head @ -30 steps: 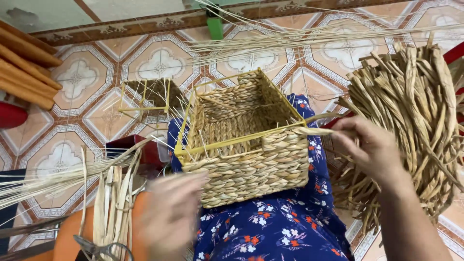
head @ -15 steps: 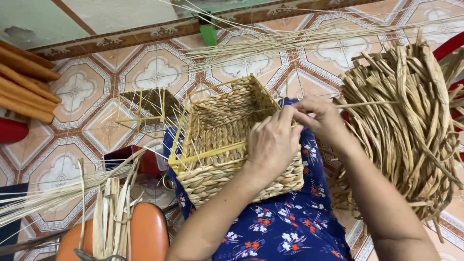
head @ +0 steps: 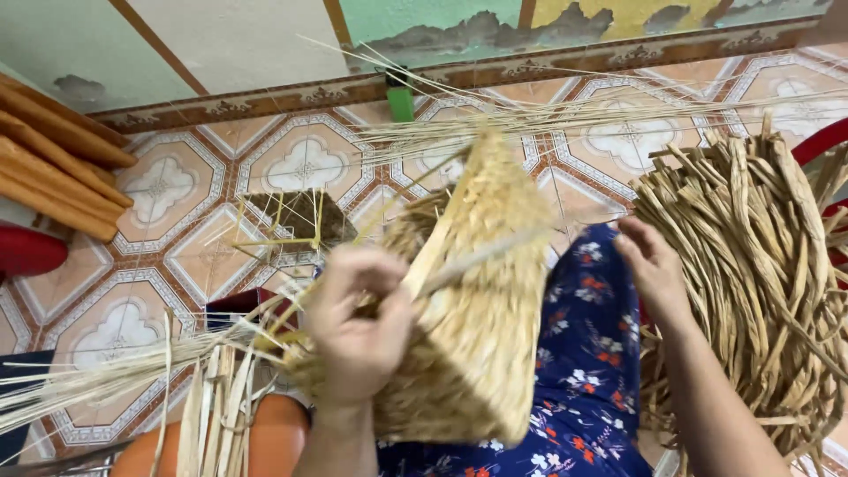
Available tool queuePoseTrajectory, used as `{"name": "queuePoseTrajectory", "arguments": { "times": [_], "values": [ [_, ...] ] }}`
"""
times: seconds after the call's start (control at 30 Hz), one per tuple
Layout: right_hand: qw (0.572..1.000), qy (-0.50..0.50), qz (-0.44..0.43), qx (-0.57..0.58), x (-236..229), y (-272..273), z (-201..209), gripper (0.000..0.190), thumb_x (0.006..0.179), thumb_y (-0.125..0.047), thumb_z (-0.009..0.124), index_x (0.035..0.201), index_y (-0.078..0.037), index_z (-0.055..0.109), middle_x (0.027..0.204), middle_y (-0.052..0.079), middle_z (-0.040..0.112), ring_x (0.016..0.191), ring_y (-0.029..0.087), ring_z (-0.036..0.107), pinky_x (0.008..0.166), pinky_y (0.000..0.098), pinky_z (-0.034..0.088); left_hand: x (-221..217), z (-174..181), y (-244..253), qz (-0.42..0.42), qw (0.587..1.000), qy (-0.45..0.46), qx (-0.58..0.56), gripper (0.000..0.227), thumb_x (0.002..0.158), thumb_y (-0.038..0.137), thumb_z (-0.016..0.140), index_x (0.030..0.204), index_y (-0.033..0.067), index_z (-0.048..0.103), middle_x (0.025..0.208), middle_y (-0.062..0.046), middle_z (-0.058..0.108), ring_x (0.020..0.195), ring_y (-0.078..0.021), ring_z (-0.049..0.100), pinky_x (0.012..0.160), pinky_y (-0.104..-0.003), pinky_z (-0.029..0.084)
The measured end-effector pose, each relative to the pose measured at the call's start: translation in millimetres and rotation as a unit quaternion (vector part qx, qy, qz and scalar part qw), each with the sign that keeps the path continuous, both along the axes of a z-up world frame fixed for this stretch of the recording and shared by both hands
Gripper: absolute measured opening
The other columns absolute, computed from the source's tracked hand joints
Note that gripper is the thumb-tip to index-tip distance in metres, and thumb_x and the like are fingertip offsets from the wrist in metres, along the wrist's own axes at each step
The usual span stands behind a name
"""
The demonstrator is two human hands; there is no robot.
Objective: The person weaves a basket by hand, threading dried plant fibers through a frame and using shears to trim excess material. They work around the sides and top edge, tucking the ends into the weave to secure the structure.
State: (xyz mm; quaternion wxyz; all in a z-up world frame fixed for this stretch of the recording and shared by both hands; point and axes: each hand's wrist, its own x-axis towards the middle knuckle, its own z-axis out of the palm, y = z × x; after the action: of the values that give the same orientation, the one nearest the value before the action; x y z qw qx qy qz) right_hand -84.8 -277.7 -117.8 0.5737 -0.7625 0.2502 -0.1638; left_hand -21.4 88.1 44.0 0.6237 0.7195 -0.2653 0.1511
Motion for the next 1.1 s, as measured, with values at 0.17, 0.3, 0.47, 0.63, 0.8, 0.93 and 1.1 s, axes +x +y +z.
{"name": "queuePoseTrajectory", "arguments": {
  "times": [0.17,0.3,0.47,0.63,0.8,0.93,1.1],
  "values": [
    [0.982,-0.015,-0.042,0.182,17,-47,-35,0.056,0.101,-0.04,0.053,0.146,-0.008,0.052,0.138,0.012,0.062,0.122,0.024,0.061,0.103,0.0381,0.048,26,-7,43,-0.062,0.984,-0.054,-0.156,0.023,0.083,-0.004,0.065,0.1,0.0094,0.059,0.076,0.003,0.059,0.068,-0.0074,0.053,0.094,-0.035,0.054],
    [0.965,-0.002,-0.048,0.259,-13,-30,-32,0.055,0.104,-0.042,0.054,0.14,-0.001,0.057,0.126,0.014,0.065,0.109,0.022,0.062,0.094,0.0396,0.052,75,-23,59,-0.164,0.986,-0.017,-0.009,0.027,0.085,0.0,0.06,0.108,0.0112,0.068,0.075,0.004,0.059,0.066,-0.0063,0.053,0.087,-0.03,0.048],
    [0.985,-0.035,-0.059,0.16,-29,1,-48,0.046,0.102,-0.039,0.061,0.13,-0.003,0.065,0.114,0.006,0.069,0.099,0.014,0.061,0.087,0.0307,0.049,86,-26,54,-0.205,0.975,0.064,0.062,0.027,0.093,0.001,0.067,0.117,0.0135,0.073,0.101,0.001,0.074,0.079,-0.0076,0.067,0.072,-0.024,0.058],
    [0.984,-0.127,-0.063,0.112,-23,-19,-102,0.033,0.109,-0.026,0.066,0.123,0.004,0.067,0.107,0.003,0.068,0.096,0.009,0.058,0.087,0.0246,0.046,85,-40,56,-0.093,0.98,-0.059,0.167,0.028,0.095,0.0,0.067,0.118,0.0143,0.075,0.091,-0.003,0.072,0.082,-0.0119,0.069,0.069,-0.026,0.054],
    [0.979,-0.172,-0.093,0.059,-10,19,-69,0.036,0.103,-0.013,0.067,0.134,0.003,0.061,0.116,0.003,0.069,0.102,0.008,0.062,0.092,0.0231,0.05,88,-122,65,0.012,0.986,-0.006,0.165,0.026,0.094,0.001,0.066,0.115,0.0127,0.074,0.093,-0.006,0.074,0.084,-0.0167,0.072,0.071,-0.03,0.056],
    [0.982,-0.158,-0.107,-0.001,-10,39,-72,0.044,0.101,-0.007,0.067,0.142,0.003,0.057,0.122,0.004,0.068,0.105,0.008,0.063,0.093,0.0227,0.05,79,-177,79,0.11,0.98,0.054,0.155,0.02,0.096,-0.001,0.063,0.111,0.0083,0.073,0.098,-0.009,0.075,0.089,-0.0216,0.075,0.079,-0.032,0.057],
    [0.984,-0.144,-0.082,-0.07,0,36,-53,0.041,0.105,-0.009,0.067,0.142,0.004,0.056,0.121,0.005,0.065,0.106,0.011,0.059,0.093,0.0247,0.049,83,-150,72,0.053,0.986,0.02,0.158,0.027,0.095,0.0,0.064,0.121,0.0045,0.069,0.119,-0.015,0.072,0.108,-0.027,0.072,0.09,-0.034,0.056]
  ]
}}
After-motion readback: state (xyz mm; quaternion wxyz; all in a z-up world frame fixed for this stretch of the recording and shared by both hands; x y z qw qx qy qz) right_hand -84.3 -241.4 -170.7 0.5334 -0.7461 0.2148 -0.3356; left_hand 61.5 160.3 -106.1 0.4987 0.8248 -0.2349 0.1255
